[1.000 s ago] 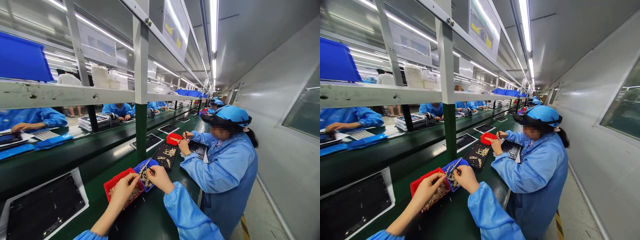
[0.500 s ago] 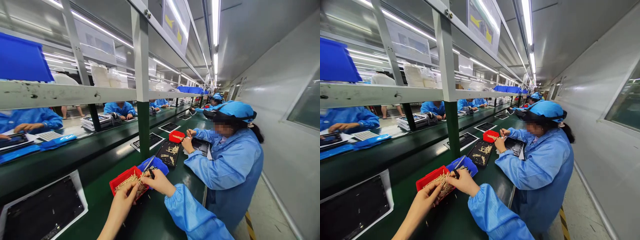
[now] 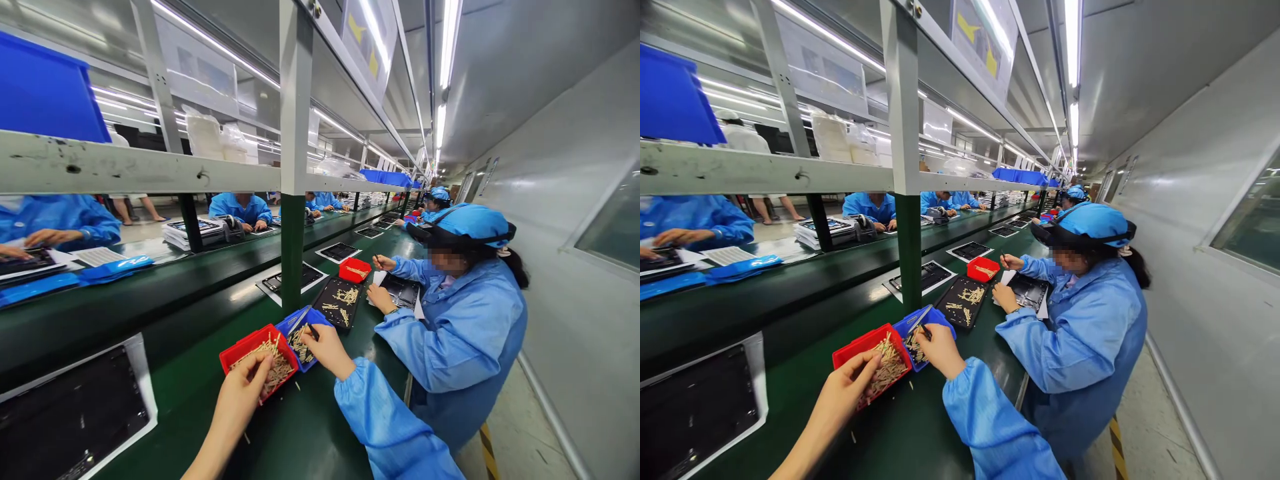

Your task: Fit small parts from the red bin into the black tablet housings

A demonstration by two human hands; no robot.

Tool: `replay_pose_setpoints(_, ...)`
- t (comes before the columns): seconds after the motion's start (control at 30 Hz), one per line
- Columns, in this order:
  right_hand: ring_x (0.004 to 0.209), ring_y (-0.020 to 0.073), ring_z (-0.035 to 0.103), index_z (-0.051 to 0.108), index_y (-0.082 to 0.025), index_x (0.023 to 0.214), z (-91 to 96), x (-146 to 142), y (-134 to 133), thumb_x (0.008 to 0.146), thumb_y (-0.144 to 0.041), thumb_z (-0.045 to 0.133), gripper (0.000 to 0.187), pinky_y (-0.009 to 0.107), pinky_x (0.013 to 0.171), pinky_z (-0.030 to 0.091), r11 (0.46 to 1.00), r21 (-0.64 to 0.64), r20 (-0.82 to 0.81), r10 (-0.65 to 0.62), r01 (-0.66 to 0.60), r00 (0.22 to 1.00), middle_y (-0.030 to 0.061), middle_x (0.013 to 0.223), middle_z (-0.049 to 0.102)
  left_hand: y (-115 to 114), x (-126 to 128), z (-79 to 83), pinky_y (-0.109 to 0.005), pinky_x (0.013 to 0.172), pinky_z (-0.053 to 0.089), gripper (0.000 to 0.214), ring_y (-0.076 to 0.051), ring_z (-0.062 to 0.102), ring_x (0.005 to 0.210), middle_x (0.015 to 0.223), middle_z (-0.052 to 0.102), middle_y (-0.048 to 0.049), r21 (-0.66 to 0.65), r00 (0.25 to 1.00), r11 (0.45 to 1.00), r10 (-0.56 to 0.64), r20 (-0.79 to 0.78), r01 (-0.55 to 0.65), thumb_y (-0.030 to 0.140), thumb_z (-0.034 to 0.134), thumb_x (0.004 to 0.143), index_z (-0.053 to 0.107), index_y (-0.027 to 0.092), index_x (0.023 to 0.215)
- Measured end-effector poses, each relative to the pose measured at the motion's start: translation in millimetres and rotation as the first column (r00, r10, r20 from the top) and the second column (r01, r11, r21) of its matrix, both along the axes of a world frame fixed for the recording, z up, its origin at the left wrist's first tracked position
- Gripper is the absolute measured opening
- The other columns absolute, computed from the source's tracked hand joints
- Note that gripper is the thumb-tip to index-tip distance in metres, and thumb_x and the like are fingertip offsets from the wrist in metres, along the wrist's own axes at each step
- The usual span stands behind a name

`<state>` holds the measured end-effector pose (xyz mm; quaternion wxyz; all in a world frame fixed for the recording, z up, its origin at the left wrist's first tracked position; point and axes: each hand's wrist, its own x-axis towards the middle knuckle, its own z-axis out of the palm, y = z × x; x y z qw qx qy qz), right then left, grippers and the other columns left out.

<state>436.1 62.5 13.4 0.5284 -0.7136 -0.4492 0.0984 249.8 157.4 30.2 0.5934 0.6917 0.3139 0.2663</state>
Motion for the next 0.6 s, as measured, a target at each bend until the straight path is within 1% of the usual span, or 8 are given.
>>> replay_pose_setpoints(0.07, 0.075, 0.0208, 0.064, 0.072, -0.017, 0.076, -1.1, 8.7, -2.5, 0.084, -0.023, 0.065, 0.013, 0.029, 0.071, 0.047, 0.997, -0.024, 0.023, -0.070, 0.070, 0.997, 0.0067, 0.077, 0.071, -0.1, -0.3, -0.1, -0.026, 0.045, 0.042, 0.067, -0.013, 0.049, 0.046, 0.059, 0.057, 0.0042, -0.002, 1.000, 1.000, -0.004, 0.000, 0.004, 0.079, 0.067, 0.060, 0.068, 0.018, 0.089)
replay_pose_setpoints(0.13, 0.083, 0.0230, 0.067, 0.074, -0.018, 0.078, 0.0, 14.7, -5.4, 0.083, -0.022, 0.067, 0.010, 0.029, 0.076, 0.047, 0.993, -0.052, 0.029, -0.109, 0.110, 0.994, 0.0084, 0.083, 0.074, -0.1, -0.5, 0.0, -0.026, 0.045, 0.042, 0.067, -0.013, 0.049, 0.046, 0.058, 0.056, 0.0048, -0.001, 1.000, 1.000, -0.007, 0.000, 0.007, 0.078, 0.067, 0.060, 0.068, 0.018, 0.089)
replay_pose_setpoints(0.23, 0.083, 0.0235, 0.068, 0.075, -0.019, 0.078, 4.0, 18.1, -8.4, 0.084, -0.025, 0.066, 0.012, 0.029, 0.075, 0.048, 0.988, -0.075, 0.020, -0.135, 0.136, 0.991, 0.0081, 0.079, 0.074, -0.7, -0.4, 0.5, -0.026, 0.045, 0.042, 0.066, -0.013, 0.050, 0.046, 0.057, 0.054, 0.0051, 0.006, 1.000, 1.000, -0.012, -0.002, 0.012, 0.078, 0.067, 0.062, 0.068, 0.018, 0.089)
replay_pose_setpoints(0.33, 0.077, 0.0204, 0.066, 0.074, -0.018, 0.077, 9.3, 12.8, -9.1, 0.088, -0.030, 0.064, 0.018, 0.027, 0.070, 0.048, 0.991, -0.076, -0.009, -0.113, 0.112, 0.994, 0.0059, 0.075, 0.072, -2.9, 0.7, 1.7, -0.027, 0.045, 0.043, 0.065, -0.014, 0.051, 0.046, 0.057, 0.055, 0.0046, 0.020, 1.000, 1.000, -0.022, -0.009, 0.022, 0.078, 0.065, 0.063, 0.068, 0.019, 0.088)
replay_pose_setpoints(0.4, 0.067, 0.0164, 0.062, 0.073, -0.017, 0.077, 12.7, 3.3, -8.8, 0.090, -0.034, 0.063, 0.024, 0.025, 0.064, 0.046, 0.996, -0.074, -0.038, -0.054, 0.051, 0.998, 0.0030, 0.069, 0.068, -4.9, 1.7, 2.6, -0.027, 0.046, 0.043, 0.064, -0.014, 0.051, 0.046, 0.056, 0.056, 0.0040, 0.036, 0.999, 0.999, -0.033, -0.008, 0.034, 0.079, 0.063, 0.064, 0.068, 0.019, 0.085)
replay_pose_setpoints(0.47, 0.055, 0.0123, 0.053, 0.072, -0.016, 0.077, 15.3, -9.8, -8.1, 0.091, -0.040, 0.062, 0.030, 0.023, 0.055, 0.042, 0.995, -0.055, -0.124, 0.077, -0.084, 0.989, -0.0008, 0.059, 0.060, -6.5, 2.7, 3.1, -0.027, 0.046, 0.043, 0.063, -0.014, 0.051, 0.046, 0.055, 0.056, 0.0034, 0.058, 0.999, 0.997, -0.041, -0.008, 0.042, 0.079, 0.062, 0.065, 0.068, 0.019, 0.083)
replay_pose_setpoints(0.53, 0.047, 0.0096, 0.042, 0.072, -0.016, 0.080, 16.4, -23.5, -7.1, 0.091, -0.045, 0.062, 0.033, 0.023, 0.049, 0.035, 0.973, 0.006, -0.233, 0.227, -0.232, 0.946, -0.0044, 0.051, 0.049, -7.3, 3.5, 3.0, -0.027, 0.045, 0.043, 0.063, -0.015, 0.051, 0.046, 0.054, 0.058, 0.0026, 0.088, 0.999, 0.995, -0.044, -0.014, 0.045, 0.078, 0.061, 0.066, 0.069, 0.018, 0.084)
replay_pose_setpoints(0.6, 0.047, 0.0087, 0.038, 0.071, -0.016, 0.081, 15.8, -34.7, -5.5, 0.089, -0.045, 0.064, 0.031, 0.023, 0.048, 0.031, 0.951, 0.073, -0.295, 0.309, -0.302, 0.904, -0.0061, 0.050, 0.044, -7.5, 4.1, 1.8, -0.027, 0.044, 0.044, 0.062, -0.015, 0.052, 0.046, 0.054, 0.060, 0.0017, 0.125, 0.999, 0.991, -0.047, -0.022, 0.049, 0.077, 0.059, 0.068, 0.071, 0.018, 0.086)
